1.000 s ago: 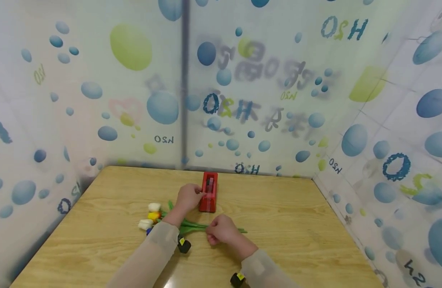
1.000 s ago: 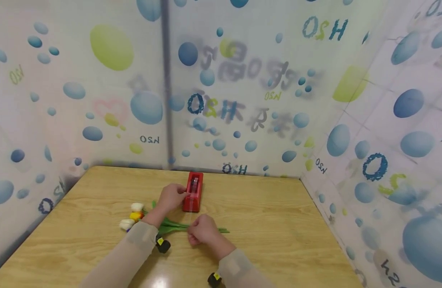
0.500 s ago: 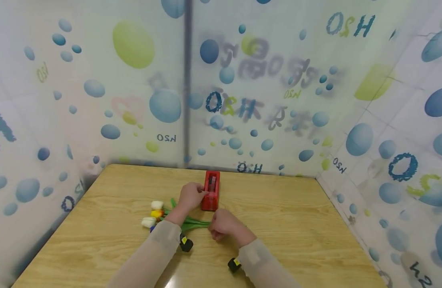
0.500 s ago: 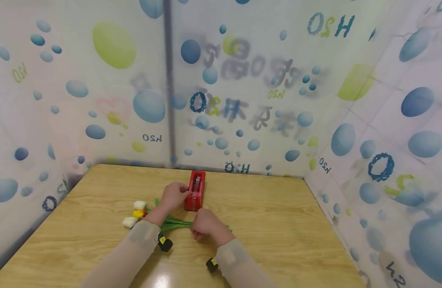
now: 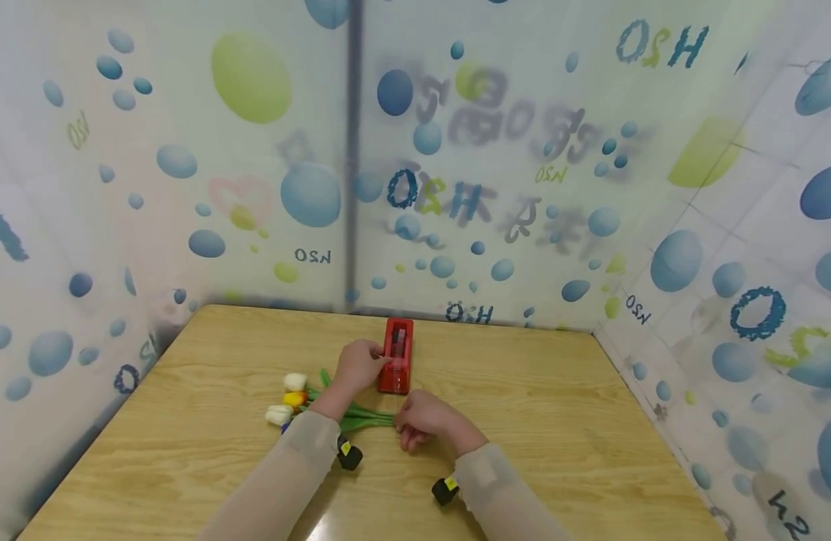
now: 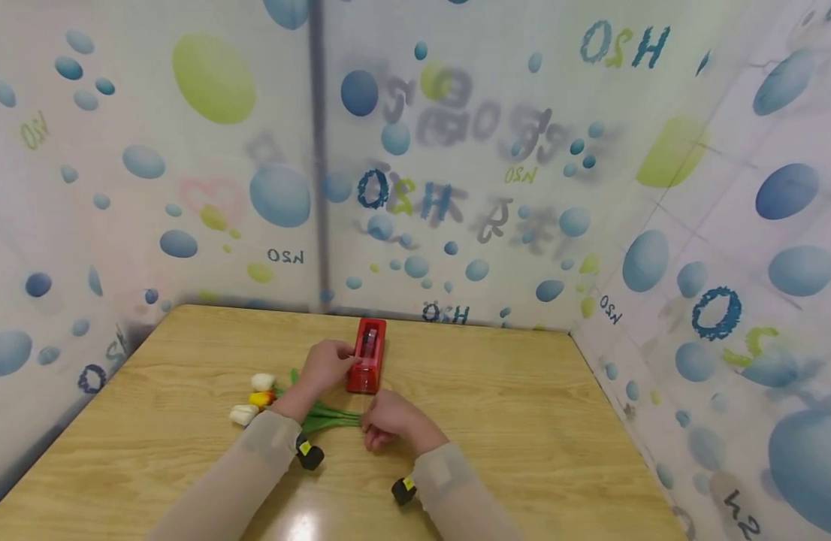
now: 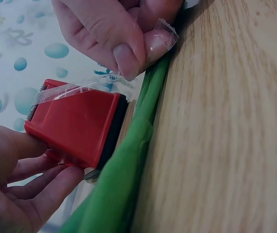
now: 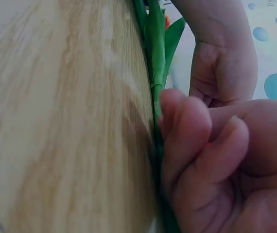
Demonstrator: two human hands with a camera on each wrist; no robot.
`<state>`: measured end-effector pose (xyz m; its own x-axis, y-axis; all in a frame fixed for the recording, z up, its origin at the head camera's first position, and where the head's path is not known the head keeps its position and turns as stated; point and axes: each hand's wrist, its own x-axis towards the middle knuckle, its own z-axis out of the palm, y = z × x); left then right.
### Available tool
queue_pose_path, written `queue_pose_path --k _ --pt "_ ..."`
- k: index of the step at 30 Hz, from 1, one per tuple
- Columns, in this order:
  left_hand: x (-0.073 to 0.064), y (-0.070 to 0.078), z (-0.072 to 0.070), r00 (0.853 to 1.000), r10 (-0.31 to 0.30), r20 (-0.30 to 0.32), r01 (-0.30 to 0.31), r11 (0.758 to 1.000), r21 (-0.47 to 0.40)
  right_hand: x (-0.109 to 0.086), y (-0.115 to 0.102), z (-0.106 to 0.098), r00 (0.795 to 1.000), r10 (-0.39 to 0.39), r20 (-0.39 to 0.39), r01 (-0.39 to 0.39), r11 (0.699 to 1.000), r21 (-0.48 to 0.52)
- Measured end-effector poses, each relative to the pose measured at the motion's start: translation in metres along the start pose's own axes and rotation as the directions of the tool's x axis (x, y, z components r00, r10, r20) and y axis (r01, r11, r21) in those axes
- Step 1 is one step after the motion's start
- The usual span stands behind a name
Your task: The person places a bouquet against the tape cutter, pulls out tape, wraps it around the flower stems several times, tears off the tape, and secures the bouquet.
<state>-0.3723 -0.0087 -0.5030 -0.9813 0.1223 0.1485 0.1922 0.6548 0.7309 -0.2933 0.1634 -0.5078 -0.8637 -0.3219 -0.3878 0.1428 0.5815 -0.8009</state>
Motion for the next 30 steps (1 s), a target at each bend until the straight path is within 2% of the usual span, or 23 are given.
queue_pose_path --k 5,8,10,13,15,18,20,22,27,30 --pt "-0.001 0.001 -0.001 1.000 -0.006 0.010 0.006 1.000 0.002 0.003 0.005 0.000 1.000 -0.007 0.014 0.007 1.000 0.016" --pt "-0.002 0.001 -0.003 1.000 -0.018 0.014 0.018 1.000 0.003 0.005 0.005 0.001 1.000 -0.005 0.003 0.005 1.000 -0.010" --pt "-0.002 0.001 -0.003 1.000 -0.023 0.014 0.023 1.000 0.002 0.006 0.003 0.002 1.000 -0.006 -0.011 0.006 0.999 -0.039" --pt "-0.002 0.000 -0.002 1.000 -0.024 0.013 0.025 1.000 -0.002 0.007 -0.001 0.002 0.999 -0.012 -0.030 0.008 0.990 -0.143" --pt "-0.003 -0.002 -0.001 1.000 -0.018 0.014 0.018 1.000 0.002 0.006 -0.003 0.001 0.999 -0.024 -0.044 0.012 0.966 -0.257" --pt "-0.006 -0.004 0.002 1.000 -0.008 0.019 0.008 1.000 0.006 0.006 -0.005 0.002 0.997 -0.036 -0.067 0.004 0.902 -0.433" --pt "-0.007 -0.005 0.003 1.000 -0.013 0.022 0.013 1.000 0.003 0.005 -0.004 0.003 0.996 -0.037 -0.083 -0.010 0.862 -0.507" --pt "-0.008 -0.005 0.003 1.000 -0.020 0.022 0.020 1.000 -0.005 0.005 -0.002 0.004 0.995 -0.039 -0.094 -0.018 0.845 -0.535" --pt "-0.004 -0.001 -0.001 0.999 -0.028 0.032 0.028 0.999 -0.017 0.006 -0.001 0.001 0.991 -0.061 -0.116 -0.006 0.865 -0.502" --pt "-0.003 0.002 -0.008 0.999 -0.016 0.046 0.013 0.999 0.051 0.005 -0.001 -0.003 0.989 -0.090 -0.116 0.024 0.879 -0.476"
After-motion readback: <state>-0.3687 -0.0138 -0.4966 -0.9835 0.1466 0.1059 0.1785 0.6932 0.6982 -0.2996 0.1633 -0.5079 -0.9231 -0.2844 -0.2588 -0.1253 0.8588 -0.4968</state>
